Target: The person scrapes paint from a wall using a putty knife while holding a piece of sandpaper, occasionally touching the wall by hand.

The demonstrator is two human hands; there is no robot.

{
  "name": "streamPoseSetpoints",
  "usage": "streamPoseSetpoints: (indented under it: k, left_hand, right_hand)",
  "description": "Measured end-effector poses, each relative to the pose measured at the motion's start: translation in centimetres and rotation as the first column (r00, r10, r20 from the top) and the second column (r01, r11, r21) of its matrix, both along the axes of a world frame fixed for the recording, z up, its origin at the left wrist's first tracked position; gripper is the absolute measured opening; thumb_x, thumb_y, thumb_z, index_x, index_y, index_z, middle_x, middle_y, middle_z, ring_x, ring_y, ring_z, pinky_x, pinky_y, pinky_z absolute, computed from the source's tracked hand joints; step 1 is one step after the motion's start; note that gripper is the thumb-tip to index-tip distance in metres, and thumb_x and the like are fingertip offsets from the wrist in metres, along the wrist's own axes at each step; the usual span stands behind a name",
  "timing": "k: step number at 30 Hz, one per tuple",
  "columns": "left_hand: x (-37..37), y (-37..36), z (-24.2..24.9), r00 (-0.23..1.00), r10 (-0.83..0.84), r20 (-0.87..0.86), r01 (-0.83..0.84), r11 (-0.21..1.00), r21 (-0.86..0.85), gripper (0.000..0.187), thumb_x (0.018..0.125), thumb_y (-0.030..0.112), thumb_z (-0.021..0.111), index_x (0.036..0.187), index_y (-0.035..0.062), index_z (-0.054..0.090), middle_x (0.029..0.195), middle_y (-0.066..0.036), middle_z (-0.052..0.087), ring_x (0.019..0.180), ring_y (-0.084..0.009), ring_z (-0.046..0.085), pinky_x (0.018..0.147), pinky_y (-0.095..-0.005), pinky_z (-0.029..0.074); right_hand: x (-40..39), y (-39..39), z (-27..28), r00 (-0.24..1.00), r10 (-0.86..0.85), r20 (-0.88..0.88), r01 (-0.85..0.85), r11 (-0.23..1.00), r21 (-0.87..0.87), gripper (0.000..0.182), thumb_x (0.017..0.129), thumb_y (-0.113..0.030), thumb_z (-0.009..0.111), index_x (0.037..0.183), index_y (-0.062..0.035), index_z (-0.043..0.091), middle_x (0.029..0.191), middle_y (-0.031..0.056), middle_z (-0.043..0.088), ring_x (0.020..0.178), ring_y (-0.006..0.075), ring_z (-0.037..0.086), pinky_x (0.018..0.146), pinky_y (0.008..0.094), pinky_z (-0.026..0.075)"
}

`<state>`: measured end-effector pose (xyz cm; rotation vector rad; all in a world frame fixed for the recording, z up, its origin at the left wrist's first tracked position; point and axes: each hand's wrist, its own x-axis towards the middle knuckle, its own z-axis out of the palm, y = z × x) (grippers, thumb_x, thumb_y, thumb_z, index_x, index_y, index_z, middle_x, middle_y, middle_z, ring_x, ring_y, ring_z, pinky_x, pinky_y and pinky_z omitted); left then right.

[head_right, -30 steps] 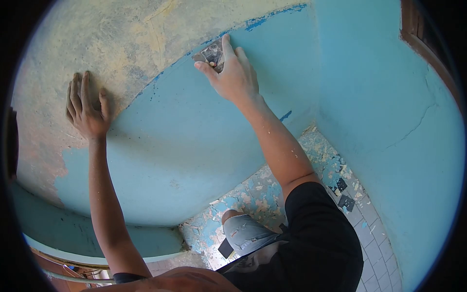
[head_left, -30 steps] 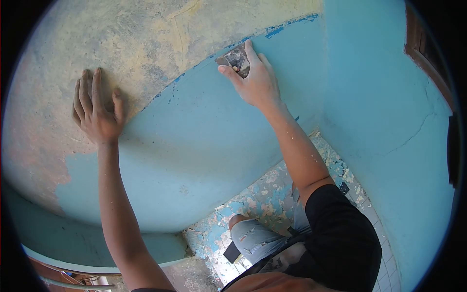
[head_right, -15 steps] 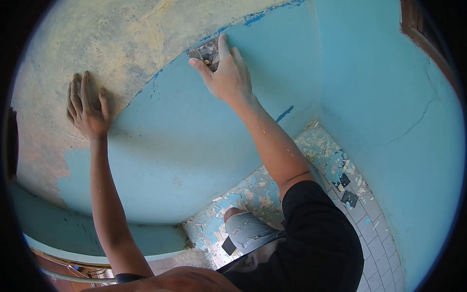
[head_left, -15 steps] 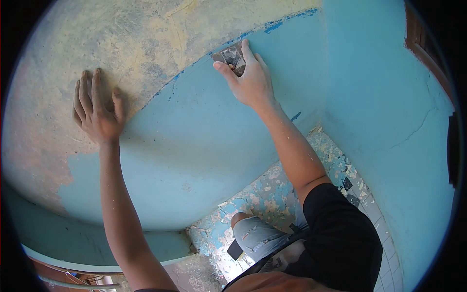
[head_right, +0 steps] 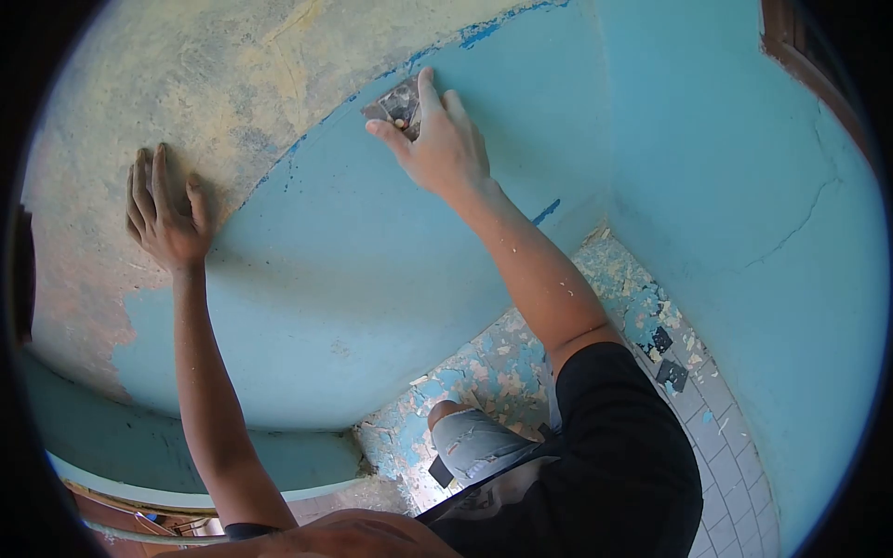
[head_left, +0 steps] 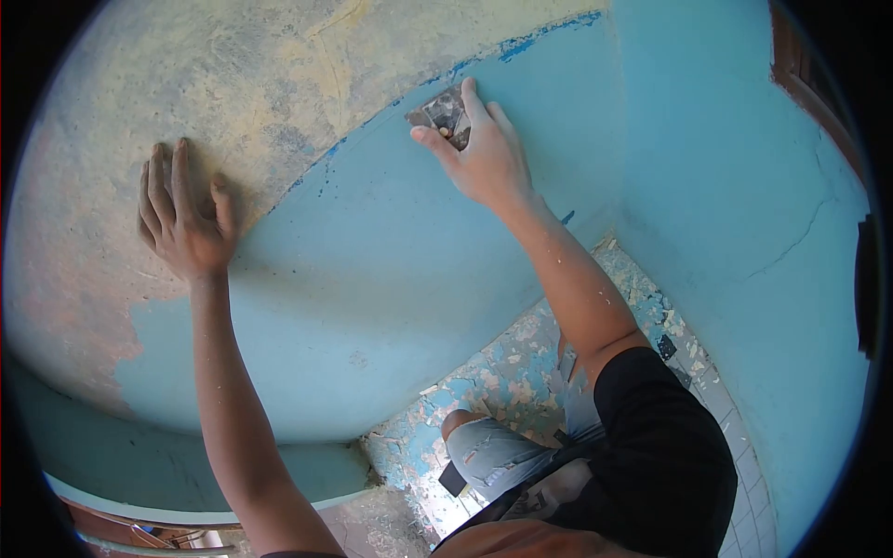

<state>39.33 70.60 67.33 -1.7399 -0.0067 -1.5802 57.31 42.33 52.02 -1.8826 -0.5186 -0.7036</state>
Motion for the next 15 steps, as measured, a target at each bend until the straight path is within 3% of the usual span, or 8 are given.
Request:
streamPoseSetpoints:
  k: [1,5,8,10,15]
  left_hand:
    - [0.0,0.1,0.0,1.0,0.003,-0.001,-0.003,1.0,0.003,0.054,0.103,0.051,0.048,0.149,0.025,0.058,0.154,-0.003,0.055,0.142,-0.0261,0.05,0.118,-0.0431,0.035]
    - [-0.1,0.0,-0.3,1.0,-0.017,-0.003,0.017,1.0,0.002,0.054,0.104,0.051,0.047,0.149,0.025,0.058,0.154,-0.003,0.055,0.142,-0.026,0.05,0.118,-0.043,0.034]
    - [-0.2,0.1,-0.2,1.0,0.013,-0.008,-0.013,1.0,0.008,0.053,0.104,0.05,0.047,0.149,0.0247,0.059,0.154,-0.003,0.056,0.142,-0.0258,0.051,0.117,-0.0428,0.035]
    - [0.0,-0.3,-0.3,1.0,0.004,0.003,-0.004,1.0,0.005,0.053,0.104,0.05,0.046,0.148,0.0248,0.059,0.154,-0.003,0.056,0.142,-0.0259,0.051,0.117,-0.0427,0.036]
    - [0.0,-0.3,-0.3,1.0,0.003,0.008,-0.003,1.0,0.007,0.052,0.104,0.049,0.046,0.147,0.0245,0.061,0.153,-0.003,0.057,0.141,-0.0261,0.052,0.116,-0.0422,0.037]
  right_hand:
    - [-0.3,-0.1,-0.1,0.999,0.049,-0.023,-0.051,0.995,-0.085,0.11,0.092,-0.072,0.063,0.158,0.0086,0.029,0.117,0.0238,0.059,0.105,0.0337,0.065,0.084,0.0433,0.057]
    - [0.7,-0.4,0.6,0.999,-0.042,0.013,0.043,0.999,-0.019,0.108,0.092,-0.072,0.062,0.159,0.007,0.029,0.116,0.0217,0.058,0.103,0.0322,0.066,0.081,0.0426,0.058]
    - [0.0,-0.7,0.0,0.999,-0.047,-0.01,0.047,0.998,-0.047,0.106,0.093,-0.071,0.062,0.16,0.0054,0.029,0.117,0.0208,0.057,0.101,0.0325,0.066,0.079,0.0419,0.058]
    - [-0.3,-1.4,-1.0,1.0,0.008,-0.014,-0.01,0.983,-0.181,0.105,0.094,-0.07,0.061,0.16,0.0042,0.03,0.119,0.0207,0.056,0.1,0.0326,0.067,0.078,0.0408,0.058]
    - [0.6,-1.6,-0.2,1.0,-0.01,-0.023,0.006,0.986,-0.166,0.105,0.093,-0.07,0.061,0.161,0.0027,0.027,0.12,0.0206,0.056,0.103,0.0324,0.067,0.079,0.0412,0.058]
